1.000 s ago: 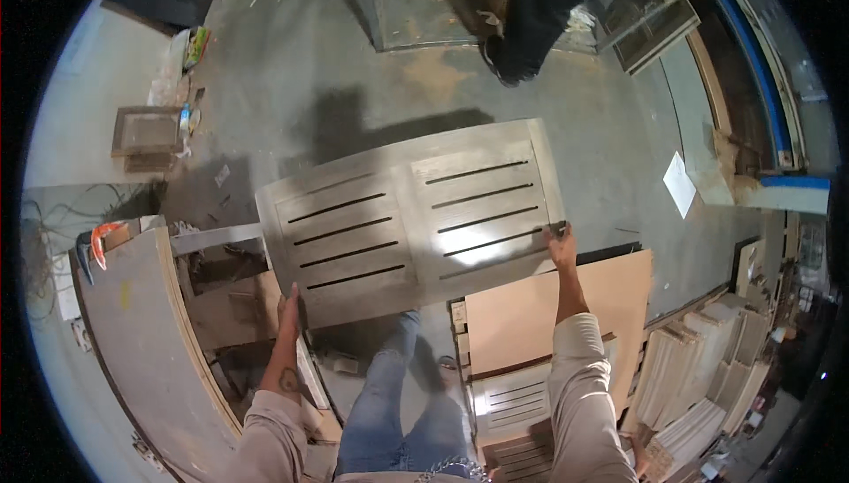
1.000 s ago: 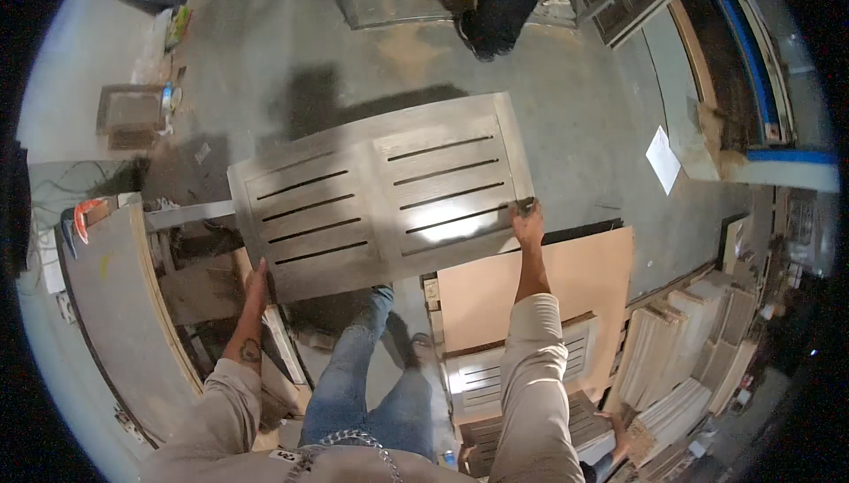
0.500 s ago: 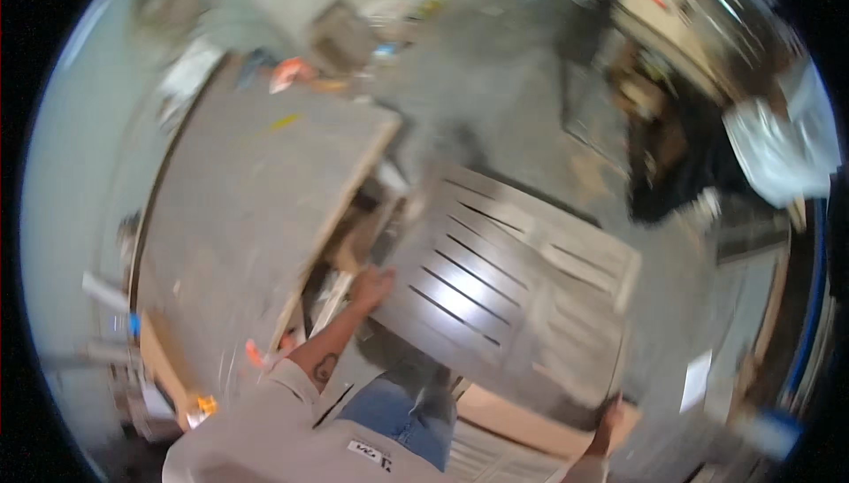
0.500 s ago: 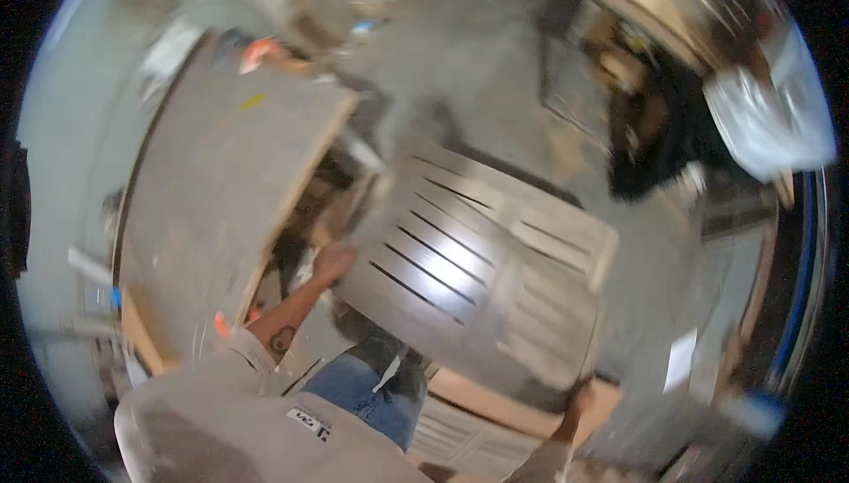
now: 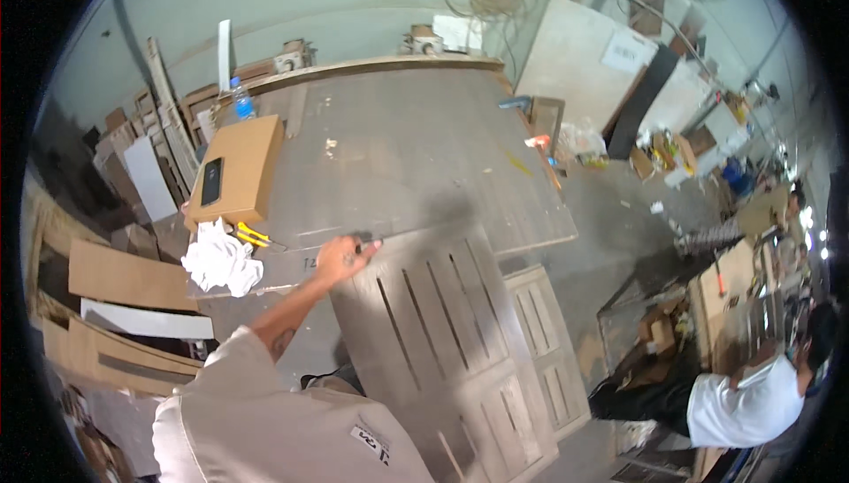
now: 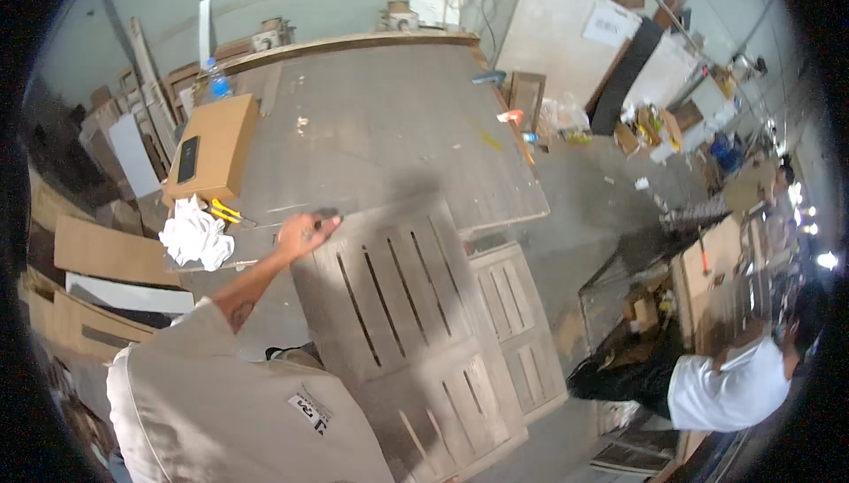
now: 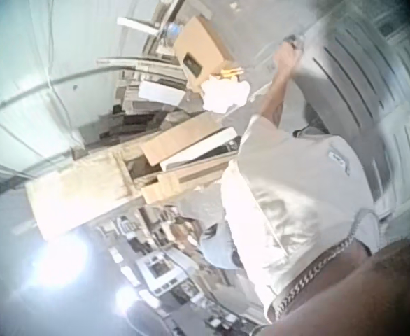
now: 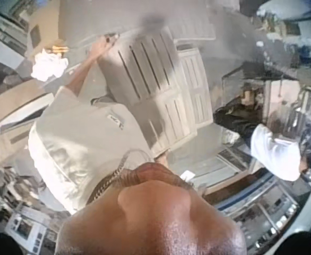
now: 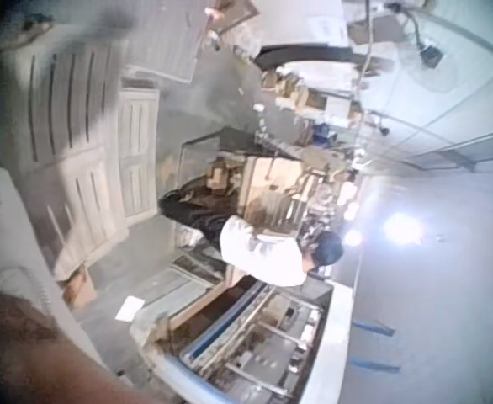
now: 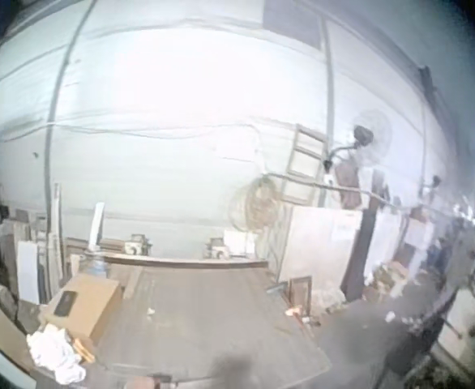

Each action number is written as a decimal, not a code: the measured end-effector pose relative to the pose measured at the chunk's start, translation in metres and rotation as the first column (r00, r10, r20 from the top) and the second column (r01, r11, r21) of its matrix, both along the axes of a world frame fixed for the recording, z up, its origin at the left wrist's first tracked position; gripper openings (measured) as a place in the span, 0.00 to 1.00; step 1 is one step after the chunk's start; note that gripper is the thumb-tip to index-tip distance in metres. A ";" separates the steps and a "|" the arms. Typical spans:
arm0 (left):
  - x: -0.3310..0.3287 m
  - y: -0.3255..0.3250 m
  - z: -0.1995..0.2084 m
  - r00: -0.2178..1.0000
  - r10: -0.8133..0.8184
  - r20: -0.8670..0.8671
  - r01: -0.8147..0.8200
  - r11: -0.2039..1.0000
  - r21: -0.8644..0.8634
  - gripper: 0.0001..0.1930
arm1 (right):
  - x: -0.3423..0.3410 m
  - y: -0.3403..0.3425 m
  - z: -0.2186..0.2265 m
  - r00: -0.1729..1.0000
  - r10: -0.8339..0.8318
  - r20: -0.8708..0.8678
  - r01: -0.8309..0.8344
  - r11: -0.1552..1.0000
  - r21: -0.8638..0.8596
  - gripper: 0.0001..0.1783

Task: The recorder is cleaning and inspecting wooden furniture panels in a workshop environment.

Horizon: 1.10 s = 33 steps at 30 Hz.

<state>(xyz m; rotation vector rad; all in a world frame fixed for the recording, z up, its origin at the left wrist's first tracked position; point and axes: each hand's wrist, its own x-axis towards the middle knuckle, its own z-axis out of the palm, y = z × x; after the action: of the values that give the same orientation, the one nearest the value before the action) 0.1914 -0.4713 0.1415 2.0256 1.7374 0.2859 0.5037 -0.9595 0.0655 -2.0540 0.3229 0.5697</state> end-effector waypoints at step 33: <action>-0.171 0.212 -0.125 0.889 0.302 0.343 -0.397 0.882 0.252 0.40 | -0.328 0.528 -0.015 0.497 0.803 -0.327 -0.617 0.593 0.517 0.17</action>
<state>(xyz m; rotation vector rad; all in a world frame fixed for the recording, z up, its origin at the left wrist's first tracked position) 0.0200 -0.2590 0.0163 1.7304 1.9503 0.9944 0.1756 -0.4316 0.0505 -1.5705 -0.3727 1.6364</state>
